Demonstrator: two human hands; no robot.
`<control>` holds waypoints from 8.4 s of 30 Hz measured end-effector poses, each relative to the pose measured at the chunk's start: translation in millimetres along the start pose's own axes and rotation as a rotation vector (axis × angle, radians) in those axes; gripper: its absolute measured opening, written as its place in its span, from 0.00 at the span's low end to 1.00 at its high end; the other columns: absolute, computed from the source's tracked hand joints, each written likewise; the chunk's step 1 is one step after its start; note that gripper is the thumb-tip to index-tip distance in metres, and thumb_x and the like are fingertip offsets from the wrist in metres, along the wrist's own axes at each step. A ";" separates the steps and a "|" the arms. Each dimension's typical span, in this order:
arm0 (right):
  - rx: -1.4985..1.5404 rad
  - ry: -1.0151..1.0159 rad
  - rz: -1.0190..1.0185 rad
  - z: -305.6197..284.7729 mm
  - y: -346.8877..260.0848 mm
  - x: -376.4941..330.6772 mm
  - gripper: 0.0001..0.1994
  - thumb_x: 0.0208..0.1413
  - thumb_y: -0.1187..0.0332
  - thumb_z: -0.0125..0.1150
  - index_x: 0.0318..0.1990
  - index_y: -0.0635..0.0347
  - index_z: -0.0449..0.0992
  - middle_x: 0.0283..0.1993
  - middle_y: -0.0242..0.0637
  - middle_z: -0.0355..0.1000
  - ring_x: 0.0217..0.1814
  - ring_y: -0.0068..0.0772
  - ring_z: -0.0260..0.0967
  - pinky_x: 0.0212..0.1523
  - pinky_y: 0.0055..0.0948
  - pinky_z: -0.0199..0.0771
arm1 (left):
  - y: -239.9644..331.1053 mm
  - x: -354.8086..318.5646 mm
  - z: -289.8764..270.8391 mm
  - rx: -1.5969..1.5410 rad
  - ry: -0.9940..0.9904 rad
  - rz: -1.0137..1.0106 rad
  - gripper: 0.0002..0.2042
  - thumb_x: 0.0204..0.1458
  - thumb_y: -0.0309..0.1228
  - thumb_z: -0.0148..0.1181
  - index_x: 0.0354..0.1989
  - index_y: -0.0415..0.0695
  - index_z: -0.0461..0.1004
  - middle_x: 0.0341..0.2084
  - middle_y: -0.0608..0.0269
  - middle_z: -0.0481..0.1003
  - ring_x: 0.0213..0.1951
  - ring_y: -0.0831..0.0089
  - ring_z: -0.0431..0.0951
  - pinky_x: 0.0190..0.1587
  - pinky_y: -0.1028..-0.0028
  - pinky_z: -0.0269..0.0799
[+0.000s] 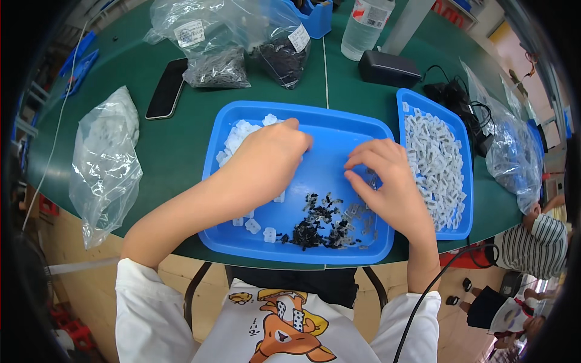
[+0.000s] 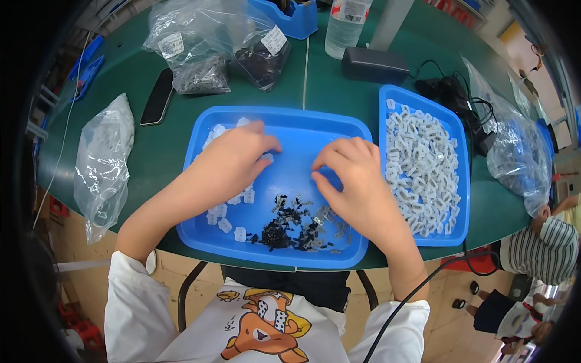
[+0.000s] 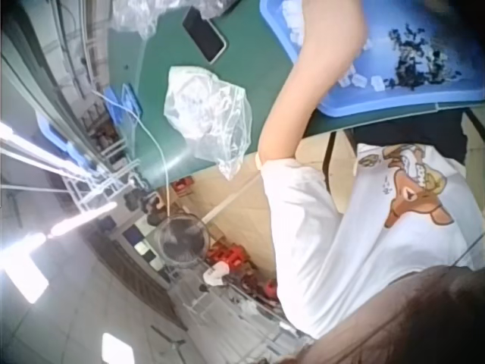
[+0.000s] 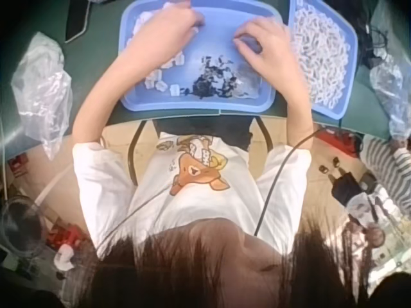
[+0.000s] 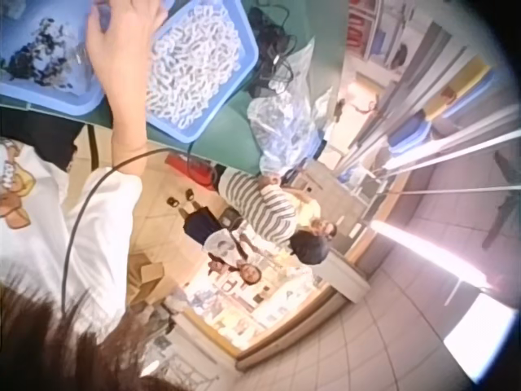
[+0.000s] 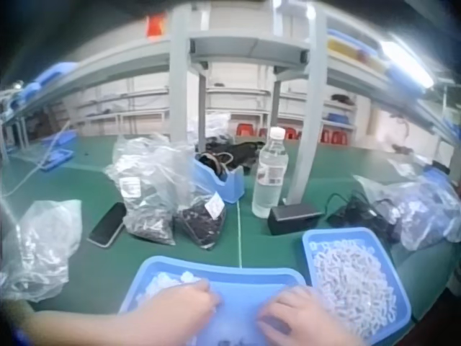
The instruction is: Assembling small white and black plastic components into a housing on a workbench.
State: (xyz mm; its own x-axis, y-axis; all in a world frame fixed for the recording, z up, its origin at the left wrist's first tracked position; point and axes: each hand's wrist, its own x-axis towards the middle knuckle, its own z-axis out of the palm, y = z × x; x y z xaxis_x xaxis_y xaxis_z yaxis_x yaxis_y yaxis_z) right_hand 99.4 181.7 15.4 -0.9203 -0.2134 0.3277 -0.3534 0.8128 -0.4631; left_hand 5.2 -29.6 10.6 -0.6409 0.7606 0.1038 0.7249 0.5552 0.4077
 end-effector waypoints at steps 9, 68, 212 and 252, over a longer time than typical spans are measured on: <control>0.176 -0.365 0.047 -4.0 -1.3 -5.3 0.05 0.48 0.75 0.64 0.34 0.61 0.80 0.36 0.36 0.72 0.44 0.39 0.66 0.54 0.35 0.64 | -0.1 1.3 1.8 -0.053 -0.044 0.032 0.05 0.49 0.19 0.57 0.35 0.35 0.73 0.35 0.47 0.71 0.38 0.48 0.76 0.41 0.59 0.73; 0.609 0.244 0.326 5.7 2.1 2.2 0.06 0.49 0.75 0.68 0.36 0.60 0.83 0.34 0.29 0.72 0.33 0.19 0.63 0.35 0.20 0.65 | 22.1 13.9 14.5 -1.242 -0.031 -0.119 0.14 0.54 0.25 0.63 0.48 0.36 0.74 0.40 0.60 0.77 0.45 0.76 0.76 0.52 0.75 0.71; 0.793 0.169 0.503 -15.1 0.6 3.1 0.06 0.49 0.78 0.70 0.35 0.68 0.80 0.35 0.36 0.78 0.38 0.21 0.75 0.43 0.21 0.74 | 24.4 11.2 26.7 -0.950 0.274 0.069 0.12 0.48 0.20 0.66 0.43 0.38 0.80 0.37 0.61 0.74 0.39 0.75 0.77 0.45 0.77 0.75; 1.213 -0.016 0.520 -17.9 14.3 -2.5 0.09 0.56 0.73 0.65 0.42 0.69 0.78 0.40 0.41 0.78 0.45 0.29 0.76 0.49 0.26 0.74 | 28.2 8.3 20.4 -1.123 0.220 0.045 0.15 0.46 0.19 0.69 0.44 0.40 0.81 0.34 0.61 0.77 0.37 0.75 0.77 0.42 0.76 0.76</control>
State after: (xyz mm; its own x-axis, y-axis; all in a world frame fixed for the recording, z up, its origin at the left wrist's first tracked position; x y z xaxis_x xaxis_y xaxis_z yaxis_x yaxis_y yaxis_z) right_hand 99.6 203.6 22.7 -0.9923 -0.0395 -0.1174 0.1229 -0.1956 -0.9729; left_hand 25.5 -0.8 4.4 -0.7306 0.6354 0.2501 0.1845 -0.1691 0.9682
